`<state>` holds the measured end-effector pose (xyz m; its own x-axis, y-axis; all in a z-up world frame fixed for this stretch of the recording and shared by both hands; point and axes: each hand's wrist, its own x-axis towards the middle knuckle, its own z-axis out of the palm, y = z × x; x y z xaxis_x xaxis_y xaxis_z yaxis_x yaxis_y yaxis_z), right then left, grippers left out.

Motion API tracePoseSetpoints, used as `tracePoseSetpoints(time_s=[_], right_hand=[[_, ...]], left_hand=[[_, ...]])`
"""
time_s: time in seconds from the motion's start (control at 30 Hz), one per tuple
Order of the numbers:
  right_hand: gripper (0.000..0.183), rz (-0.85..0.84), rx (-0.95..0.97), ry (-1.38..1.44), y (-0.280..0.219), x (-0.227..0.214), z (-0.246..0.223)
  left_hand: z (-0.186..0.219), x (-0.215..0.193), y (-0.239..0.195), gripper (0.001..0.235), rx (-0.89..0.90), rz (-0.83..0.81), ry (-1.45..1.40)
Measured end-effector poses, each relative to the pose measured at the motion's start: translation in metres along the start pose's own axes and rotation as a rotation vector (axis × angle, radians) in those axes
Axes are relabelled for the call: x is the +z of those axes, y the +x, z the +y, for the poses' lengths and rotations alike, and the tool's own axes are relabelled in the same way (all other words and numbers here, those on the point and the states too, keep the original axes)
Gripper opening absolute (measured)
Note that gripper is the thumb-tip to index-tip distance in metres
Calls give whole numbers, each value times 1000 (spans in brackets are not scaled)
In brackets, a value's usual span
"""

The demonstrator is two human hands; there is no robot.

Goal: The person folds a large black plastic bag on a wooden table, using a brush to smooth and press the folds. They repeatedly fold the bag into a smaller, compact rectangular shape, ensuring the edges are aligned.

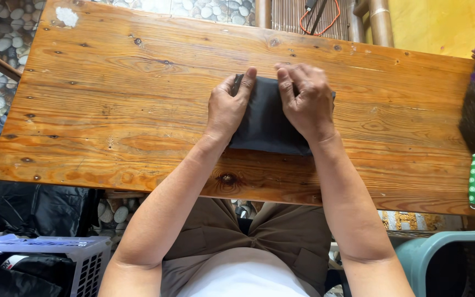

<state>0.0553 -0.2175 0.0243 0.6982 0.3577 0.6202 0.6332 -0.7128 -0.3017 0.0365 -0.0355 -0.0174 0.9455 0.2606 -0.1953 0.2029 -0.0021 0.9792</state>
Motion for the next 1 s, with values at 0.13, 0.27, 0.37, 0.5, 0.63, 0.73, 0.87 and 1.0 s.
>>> tracePoseSetpoints(time_s=[0.13, 0.27, 0.37, 0.5, 0.63, 0.73, 0.87, 1.0], right_hand=[[63, -67, 201, -244, -1, -15, 6], [88, -200, 593, 84, -4, -26, 4], [85, -108, 651, 281, -16, -13, 17], [77, -91, 795, 436, -27, -3, 34], [62, -28, 869, 510, -47, 33, 81], [56, 9, 869, 493, -32, 8, 43], [57, 41, 851, 506, -31, 10, 41], [59, 16, 857, 577, -40, 23, 59]], left_hand=[[24, -7, -17, 41, 32, 90, -108], [37, -13, -21, 45, 23, 92, -189], [20, -10, -10, 46, 42, 63, -214], [-15, -7, 16, 44, 96, -6, -232], [-14, -9, 15, 45, 90, -36, -250], [-30, -6, 27, 44, 77, -48, -269], [-30, -8, 30, 44, 63, -74, -272], [-32, -8, 31, 43, 58, -67, -273]])
